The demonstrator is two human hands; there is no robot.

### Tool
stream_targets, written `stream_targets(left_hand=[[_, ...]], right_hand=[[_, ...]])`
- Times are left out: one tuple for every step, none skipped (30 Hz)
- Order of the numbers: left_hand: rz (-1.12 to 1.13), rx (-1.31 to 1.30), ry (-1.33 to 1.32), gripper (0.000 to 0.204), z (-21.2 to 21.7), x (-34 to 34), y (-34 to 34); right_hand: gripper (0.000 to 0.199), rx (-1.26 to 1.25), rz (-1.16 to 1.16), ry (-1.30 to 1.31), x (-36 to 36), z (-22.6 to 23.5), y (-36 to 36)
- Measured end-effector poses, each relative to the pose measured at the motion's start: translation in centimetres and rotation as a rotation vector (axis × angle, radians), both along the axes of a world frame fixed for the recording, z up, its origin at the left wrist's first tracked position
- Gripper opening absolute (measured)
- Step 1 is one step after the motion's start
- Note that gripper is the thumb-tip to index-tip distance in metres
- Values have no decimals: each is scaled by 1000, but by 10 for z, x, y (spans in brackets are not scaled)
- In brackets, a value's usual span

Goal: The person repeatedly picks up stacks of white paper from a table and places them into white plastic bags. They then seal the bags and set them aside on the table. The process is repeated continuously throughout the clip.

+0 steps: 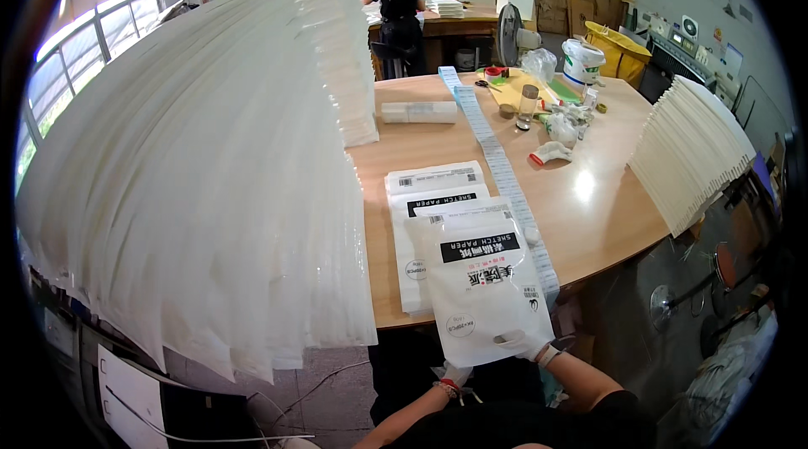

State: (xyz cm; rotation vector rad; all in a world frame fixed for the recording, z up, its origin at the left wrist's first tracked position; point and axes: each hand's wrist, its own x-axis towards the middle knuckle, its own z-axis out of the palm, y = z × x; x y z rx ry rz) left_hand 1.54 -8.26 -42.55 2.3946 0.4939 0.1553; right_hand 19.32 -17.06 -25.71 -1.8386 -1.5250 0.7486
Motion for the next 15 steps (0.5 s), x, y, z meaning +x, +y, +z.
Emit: stream_targets(left_hand=[[182, -290, -116, 28, -19, 5, -5], [362, -579, -236, 27, -39, 15, -13], [548, -869, -363, 27, -57, 20, -15], [689, -1424, -408, 25, 53, 22, -14], [625, -1279, -124, 22, 92, 24, 2], [566, -798, -138, 22, 86, 17, 9], [489, -322, -149, 22, 78, 12, 19], [636, -369, -380, 22, 76, 10, 27], [774, -413, -615, 23, 74, 10, 36], [789, -300, -605, 24, 93, 5, 37], [803, -193, -587, 26, 114, 0, 34], [817, -80, -581, 28, 135, 0, 38], [773, -5, -526, 26, 133, -16, 48], [762, 31, -482, 21, 129, -35, 52], [719, 58, -449, 17, 128, -44, 51]], right_hand=[[30, 28, 21, -56, 2, 10, 9], [30, 59, 33, -95, 3, 21, 19], [30, 92, 53, -127, 4, 29, 31], [30, 99, 30, -145, 10, 27, 34], [29, 105, 11, -169, 19, 26, 35], [29, 134, 14, -169, 14, 33, 42], [29, 156, 23, -178, 10, 39, 49], [29, 178, 13, -187, 5, 42, 51], [29, 194, -8, -212, 2, 41, 52], [29, 199, -53, -242, 1, 34, 47], [28, 161, -141, -354, 2, -2, 33], [28, 126, -233, -470, 9, -38, 24], [28, 98, -270, -572, -1, -66, 20], [29, -324, -388, -517, -34, 6, 18], [29, -157, -369, -592, -44, 27, -3]])
